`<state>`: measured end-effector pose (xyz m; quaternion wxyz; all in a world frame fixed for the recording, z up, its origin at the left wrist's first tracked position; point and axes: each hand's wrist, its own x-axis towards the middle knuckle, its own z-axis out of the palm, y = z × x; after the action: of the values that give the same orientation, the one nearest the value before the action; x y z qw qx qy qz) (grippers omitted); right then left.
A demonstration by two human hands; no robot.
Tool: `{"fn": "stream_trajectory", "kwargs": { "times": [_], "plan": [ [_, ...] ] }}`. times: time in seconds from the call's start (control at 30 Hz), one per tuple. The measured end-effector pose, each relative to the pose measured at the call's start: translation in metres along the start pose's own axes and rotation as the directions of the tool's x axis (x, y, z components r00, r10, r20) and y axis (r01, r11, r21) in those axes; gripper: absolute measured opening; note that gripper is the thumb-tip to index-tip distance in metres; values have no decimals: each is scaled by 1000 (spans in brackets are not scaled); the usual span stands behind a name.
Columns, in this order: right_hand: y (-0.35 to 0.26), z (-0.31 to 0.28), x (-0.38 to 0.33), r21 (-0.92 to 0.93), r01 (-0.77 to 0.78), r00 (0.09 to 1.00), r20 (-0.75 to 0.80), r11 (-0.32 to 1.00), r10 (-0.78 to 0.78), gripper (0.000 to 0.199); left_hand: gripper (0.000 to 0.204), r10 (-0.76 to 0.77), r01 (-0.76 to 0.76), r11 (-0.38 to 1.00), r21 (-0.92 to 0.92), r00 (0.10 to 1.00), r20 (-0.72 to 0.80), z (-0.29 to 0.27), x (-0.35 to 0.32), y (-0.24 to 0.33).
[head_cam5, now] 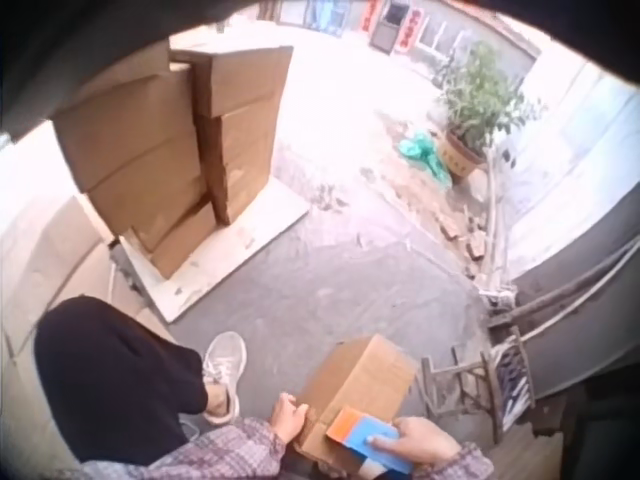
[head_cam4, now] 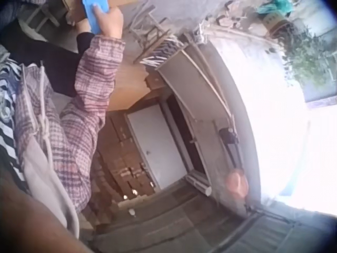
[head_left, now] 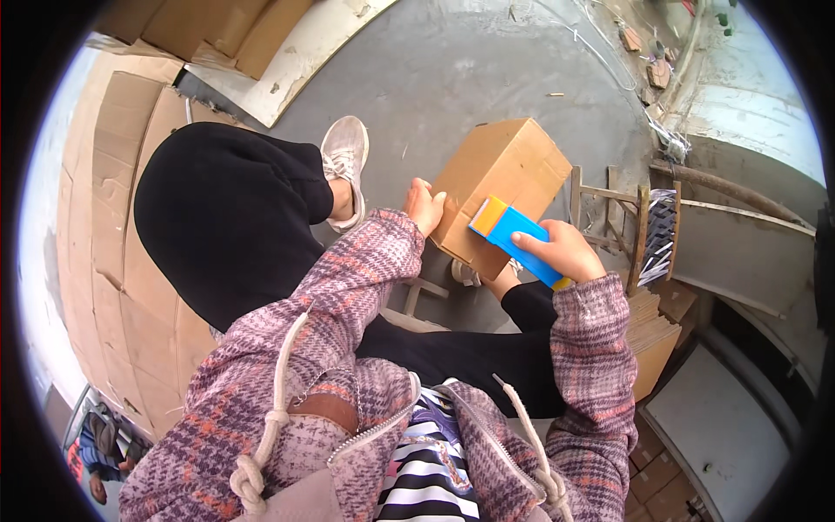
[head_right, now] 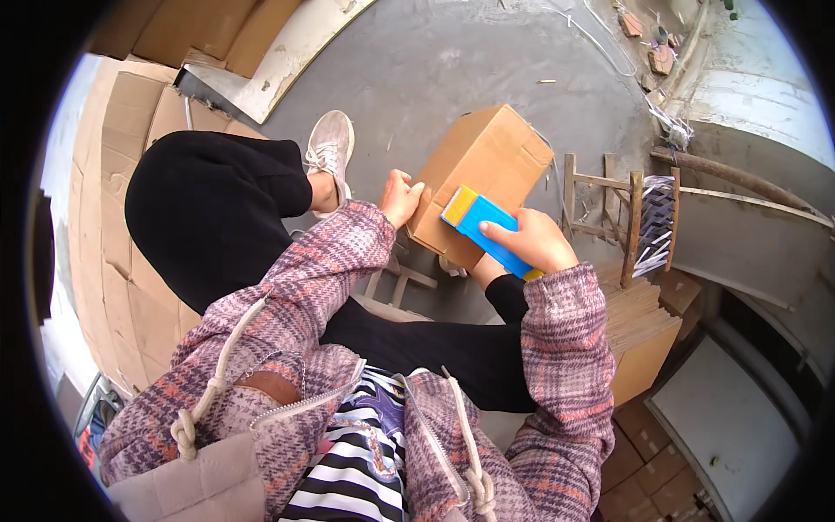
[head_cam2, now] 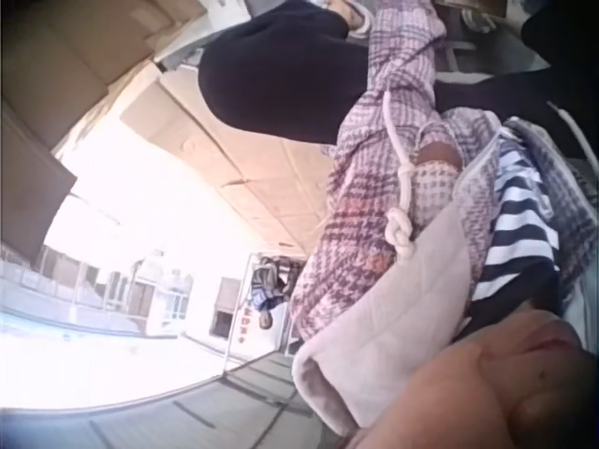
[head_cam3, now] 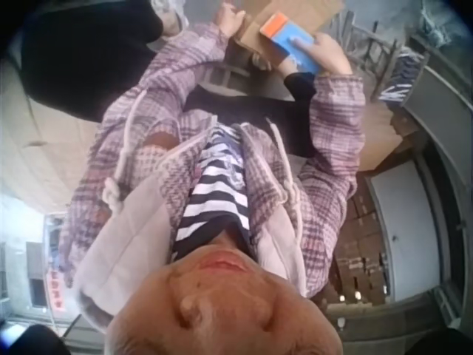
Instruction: Assembling and taping cardboard boxes for packaging.
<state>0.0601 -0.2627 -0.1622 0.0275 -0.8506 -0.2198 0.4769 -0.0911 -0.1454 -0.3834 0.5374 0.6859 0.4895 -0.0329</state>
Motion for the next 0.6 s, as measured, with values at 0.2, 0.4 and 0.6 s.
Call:
{"fn": "stream_trajectory", "kwargs": {
  "times": [0.2,0.4,0.6],
  "plan": [
    [5,-1,1,-7,-7,1000,-5,1000,7,62,49,490,-433,838,-334,865,109,-15,-49,46],
    [-2,4,-1,53,36,999,-7,998,-36,63,66,299,-243,948,-207,903,308,-13,-38,23],
    [1,-2,3,-38,-27,999,24,999,28,65,68,166,-201,976,80,934,316,-25,-37,44]
  ]
}}
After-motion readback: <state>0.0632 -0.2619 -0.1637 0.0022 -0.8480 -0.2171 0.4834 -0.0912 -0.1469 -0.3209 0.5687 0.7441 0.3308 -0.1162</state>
